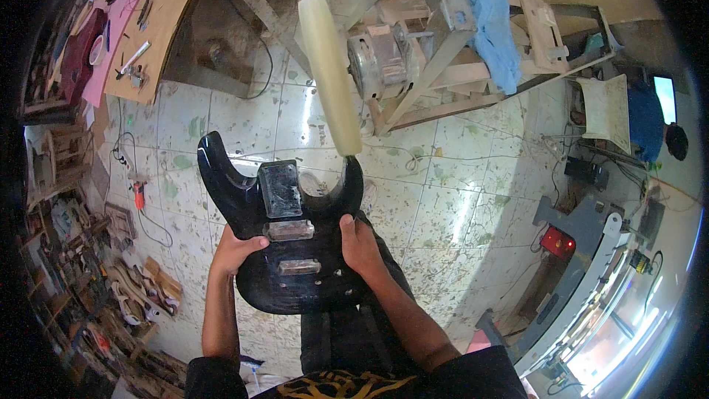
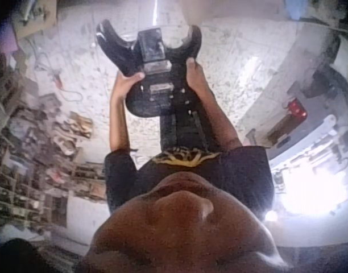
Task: The person holds a guitar body against a large rotating buffing wheel, moving the guitar to polish different parts of its surface.
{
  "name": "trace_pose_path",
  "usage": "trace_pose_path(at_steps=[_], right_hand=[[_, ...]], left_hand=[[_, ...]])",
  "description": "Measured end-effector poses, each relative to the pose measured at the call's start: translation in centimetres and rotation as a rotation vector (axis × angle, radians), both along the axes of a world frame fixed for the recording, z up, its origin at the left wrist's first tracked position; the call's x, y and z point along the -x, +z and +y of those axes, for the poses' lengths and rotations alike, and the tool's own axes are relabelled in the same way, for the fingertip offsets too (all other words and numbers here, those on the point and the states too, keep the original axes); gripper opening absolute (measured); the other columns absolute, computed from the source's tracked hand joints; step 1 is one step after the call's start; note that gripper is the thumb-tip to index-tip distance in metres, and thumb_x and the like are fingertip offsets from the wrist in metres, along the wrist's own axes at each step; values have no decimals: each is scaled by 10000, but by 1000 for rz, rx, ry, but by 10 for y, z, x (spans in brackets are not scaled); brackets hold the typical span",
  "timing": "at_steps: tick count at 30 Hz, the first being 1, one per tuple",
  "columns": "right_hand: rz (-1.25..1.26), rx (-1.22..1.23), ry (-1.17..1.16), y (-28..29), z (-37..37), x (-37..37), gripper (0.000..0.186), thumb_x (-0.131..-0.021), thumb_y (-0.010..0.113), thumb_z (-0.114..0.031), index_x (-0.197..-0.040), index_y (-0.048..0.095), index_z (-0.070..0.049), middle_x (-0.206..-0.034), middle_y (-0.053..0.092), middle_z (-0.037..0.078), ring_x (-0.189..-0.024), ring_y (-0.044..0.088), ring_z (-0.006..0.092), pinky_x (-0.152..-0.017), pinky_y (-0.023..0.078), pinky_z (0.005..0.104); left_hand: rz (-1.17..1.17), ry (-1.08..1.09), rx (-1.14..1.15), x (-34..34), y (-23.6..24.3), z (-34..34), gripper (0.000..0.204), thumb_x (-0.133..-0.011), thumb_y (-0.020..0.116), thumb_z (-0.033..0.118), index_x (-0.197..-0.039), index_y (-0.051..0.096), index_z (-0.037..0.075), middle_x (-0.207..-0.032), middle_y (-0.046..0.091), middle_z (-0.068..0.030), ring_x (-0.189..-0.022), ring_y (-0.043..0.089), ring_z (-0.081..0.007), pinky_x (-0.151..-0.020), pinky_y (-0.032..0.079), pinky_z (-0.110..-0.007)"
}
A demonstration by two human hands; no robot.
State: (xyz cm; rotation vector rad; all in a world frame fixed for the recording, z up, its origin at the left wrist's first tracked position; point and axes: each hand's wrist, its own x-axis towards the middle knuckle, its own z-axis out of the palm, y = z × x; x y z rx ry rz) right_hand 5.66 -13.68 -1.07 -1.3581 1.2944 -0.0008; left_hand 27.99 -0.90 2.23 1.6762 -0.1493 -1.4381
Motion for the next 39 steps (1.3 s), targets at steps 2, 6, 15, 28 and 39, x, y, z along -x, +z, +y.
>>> trace_pose_path(at_steps=[2,6,15,28,39], right_hand=[[-12,-7,23,1,-2,-4,664,-922,269,-536,-875,530,73,-771,559,262,-742,535,394,-717,403,447],[-6,-20,160,19,-16,-22,679,-907,292,-554,-991,535,75,-869,580,298,-873,550,469,-751,422,453],[-245,69,305,45,-26,-26,724,-835,358,-655,-1073,538,5,-897,601,262,-876,553,463,-729,443,452],[-120,143,604,140,4,-22,742,-751,631,-541,-1172,427,35,-1019,470,199,-786,581,328,-712,468,420],[-432,253,426,83,-31,-85,354,-869,584,-267,-1079,527,12,-953,575,94,-611,559,121,-613,465,261]], left_hand=[[-20,52,14,4,0,6,874,-547,852,239,-1253,403,-12,-1186,531,-99,-1063,512,-214,-937,386,-329],[28,179,45,2,7,18,845,-556,843,204,-1245,408,-17,-1179,527,-90,-1059,505,-199,-936,379,-322],[-68,299,217,10,12,44,857,-481,876,167,-1197,443,-15,-1130,539,-58,-1048,506,-185,-934,381,-319],[-106,836,580,65,-116,69,882,-608,754,549,-1205,399,5,-999,551,-177,-936,557,-290,-833,476,-409],[403,675,900,70,-85,18,843,-707,609,603,-1253,342,20,-1099,478,-171,-1030,483,-315,-925,389,-429]])
